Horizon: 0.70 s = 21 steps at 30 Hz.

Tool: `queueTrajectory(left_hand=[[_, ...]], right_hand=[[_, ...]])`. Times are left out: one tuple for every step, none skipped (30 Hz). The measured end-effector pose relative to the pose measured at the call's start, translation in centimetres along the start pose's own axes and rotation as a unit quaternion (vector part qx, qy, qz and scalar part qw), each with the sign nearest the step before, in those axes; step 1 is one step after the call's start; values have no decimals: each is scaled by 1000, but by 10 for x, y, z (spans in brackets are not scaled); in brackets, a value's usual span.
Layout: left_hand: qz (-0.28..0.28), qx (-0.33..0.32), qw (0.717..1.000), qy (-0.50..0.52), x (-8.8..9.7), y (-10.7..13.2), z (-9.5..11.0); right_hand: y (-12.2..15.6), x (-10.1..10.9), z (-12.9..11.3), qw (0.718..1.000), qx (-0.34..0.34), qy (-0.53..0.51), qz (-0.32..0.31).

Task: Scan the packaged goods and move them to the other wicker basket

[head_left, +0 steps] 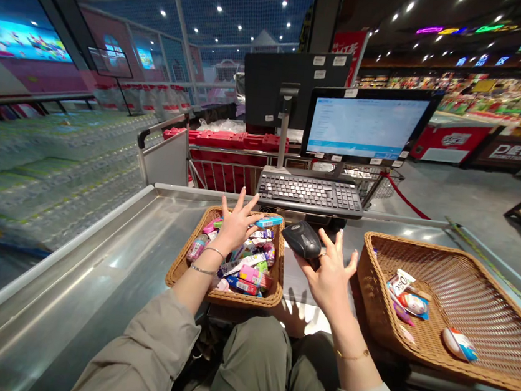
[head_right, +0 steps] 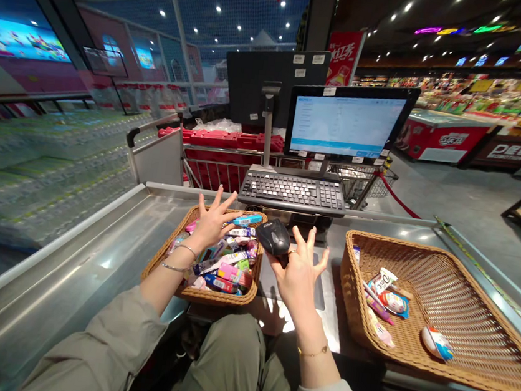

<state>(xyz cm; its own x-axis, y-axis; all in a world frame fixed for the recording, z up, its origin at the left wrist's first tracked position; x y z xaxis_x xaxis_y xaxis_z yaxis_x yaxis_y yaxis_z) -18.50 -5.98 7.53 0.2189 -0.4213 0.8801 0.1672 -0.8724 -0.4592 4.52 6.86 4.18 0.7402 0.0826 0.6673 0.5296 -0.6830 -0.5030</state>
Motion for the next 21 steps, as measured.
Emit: queueTrajectory(left_hand=[[1,0,1000,1,0,-2,1],[3,1,1000,3,0,-4,2],[5,2,1000,4,-1,-5,3],[8,3,1000,7,-1,-7,3],[11,4,1000,9,-1,-8,4],[13,5,1000,11,-2,-10,4],[15,5,1000,11,-2,-11,4],[17,6,1000,11,-3,-12,5],[18,6,1000,10,-3,-14,5],[18,7,1000,9,-3,-15,6],[17,8,1000,9,-3,-16,6],[17,7,1000,10,-2,-18,7],[17,7,1000,11,-2,-19,8],[18,6,1000,12,-1,-20,9],[20,5,1000,13,-1,-20,9],[22,4,1000,14,0,-21,10],[24,4,1000,15,0,-22,10],[25,4,1000,15,0,-23,11],[26,5,1000,16,0,-23,11],[26,5,1000,16,0,-24,12],[27,6,999,17,0,-25,12]], right_hand=[[0,1,-1,1000,0,0,0],[0,3,-1,1000,0,0,-1],[-1,4,-2,1000,1,1,-1],[-1,5,-2,1000,2,1,-1],[-1,6,-2,1000,3,2,-1],[-1,6,-2,1000,5,2,-2],[-1,7,-2,1000,6,3,-3],[0,7,-2,1000,7,3,-5],[0,7,-2,1000,8,3,-6],[0,8,-2,1000,8,2,-7],[-1,8,-2,1000,7,2,-7],[-1,8,-2,1000,7,0,-6],[-1,8,-2,1000,6,-1,-4],[-1,9,-2,1000,6,-2,-4],[-1,9,-2,1000,5,-4,-4],[-1,9,-2,1000,5,-5,-4],[-1,10,-2,1000,5,-6,-5],[-2,10,-2,1000,5,-6,-6],[-2,10,-2,1000,7,-5,-7],[-2,10,-2,1000,7,-5,-7],[-2,10,-2,1000,8,-5,-7]])
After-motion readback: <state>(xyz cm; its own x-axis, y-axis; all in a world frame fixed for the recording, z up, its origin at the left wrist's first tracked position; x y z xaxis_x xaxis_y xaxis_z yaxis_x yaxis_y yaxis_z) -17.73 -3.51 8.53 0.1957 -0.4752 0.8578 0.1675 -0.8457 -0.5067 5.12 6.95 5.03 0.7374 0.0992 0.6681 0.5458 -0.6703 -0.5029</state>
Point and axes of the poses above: each hand's wrist, its own y-axis away from the middle knuckle, its own x-axis out of the back of the hand, z = x × y, the point moved 2 cm from there along -y, towards the middle knuckle, and after that the axes turned 7 degrees about -x, right-handed, at the moved point
